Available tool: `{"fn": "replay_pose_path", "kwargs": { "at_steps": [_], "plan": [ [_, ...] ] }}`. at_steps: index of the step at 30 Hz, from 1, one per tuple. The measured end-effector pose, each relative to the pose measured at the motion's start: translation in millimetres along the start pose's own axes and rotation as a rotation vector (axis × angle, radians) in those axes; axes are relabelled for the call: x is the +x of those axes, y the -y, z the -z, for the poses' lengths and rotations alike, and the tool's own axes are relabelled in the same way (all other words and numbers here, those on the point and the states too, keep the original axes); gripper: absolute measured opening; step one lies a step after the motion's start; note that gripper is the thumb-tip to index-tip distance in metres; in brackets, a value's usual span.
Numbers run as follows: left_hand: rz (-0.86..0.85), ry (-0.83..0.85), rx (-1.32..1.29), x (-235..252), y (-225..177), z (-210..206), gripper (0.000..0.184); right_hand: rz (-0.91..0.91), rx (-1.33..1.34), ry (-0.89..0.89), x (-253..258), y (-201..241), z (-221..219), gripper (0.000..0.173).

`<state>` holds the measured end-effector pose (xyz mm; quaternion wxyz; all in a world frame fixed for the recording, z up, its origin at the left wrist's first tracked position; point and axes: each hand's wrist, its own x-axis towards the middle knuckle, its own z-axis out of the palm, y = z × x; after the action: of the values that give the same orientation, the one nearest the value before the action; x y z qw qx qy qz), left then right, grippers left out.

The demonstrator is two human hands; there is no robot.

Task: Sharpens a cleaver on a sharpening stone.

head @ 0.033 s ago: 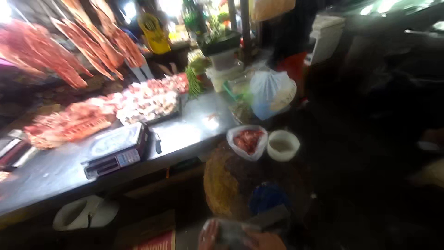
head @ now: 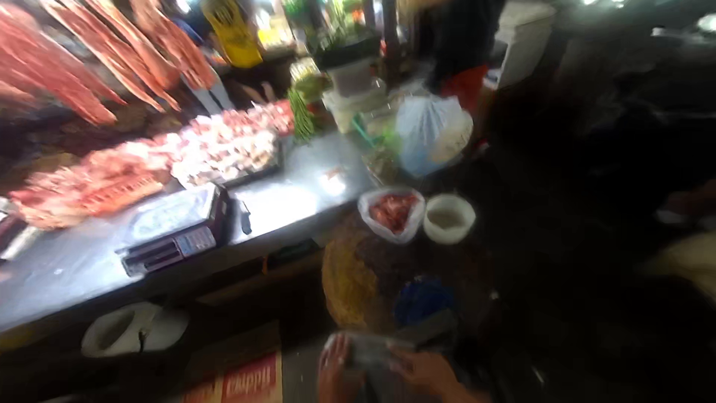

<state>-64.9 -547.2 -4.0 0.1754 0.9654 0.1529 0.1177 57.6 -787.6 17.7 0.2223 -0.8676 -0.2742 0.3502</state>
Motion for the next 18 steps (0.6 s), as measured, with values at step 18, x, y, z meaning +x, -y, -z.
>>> {"fn": "replay_pose_path", "kwargs": {
  "at_steps": [18],
  "plan": [
    [0.065,0.089,0.040,-7.4,17.6,20.1,0.088,0.055,0.032,0.139,7.3,28.5,1.2,0.055]
  ]
}}
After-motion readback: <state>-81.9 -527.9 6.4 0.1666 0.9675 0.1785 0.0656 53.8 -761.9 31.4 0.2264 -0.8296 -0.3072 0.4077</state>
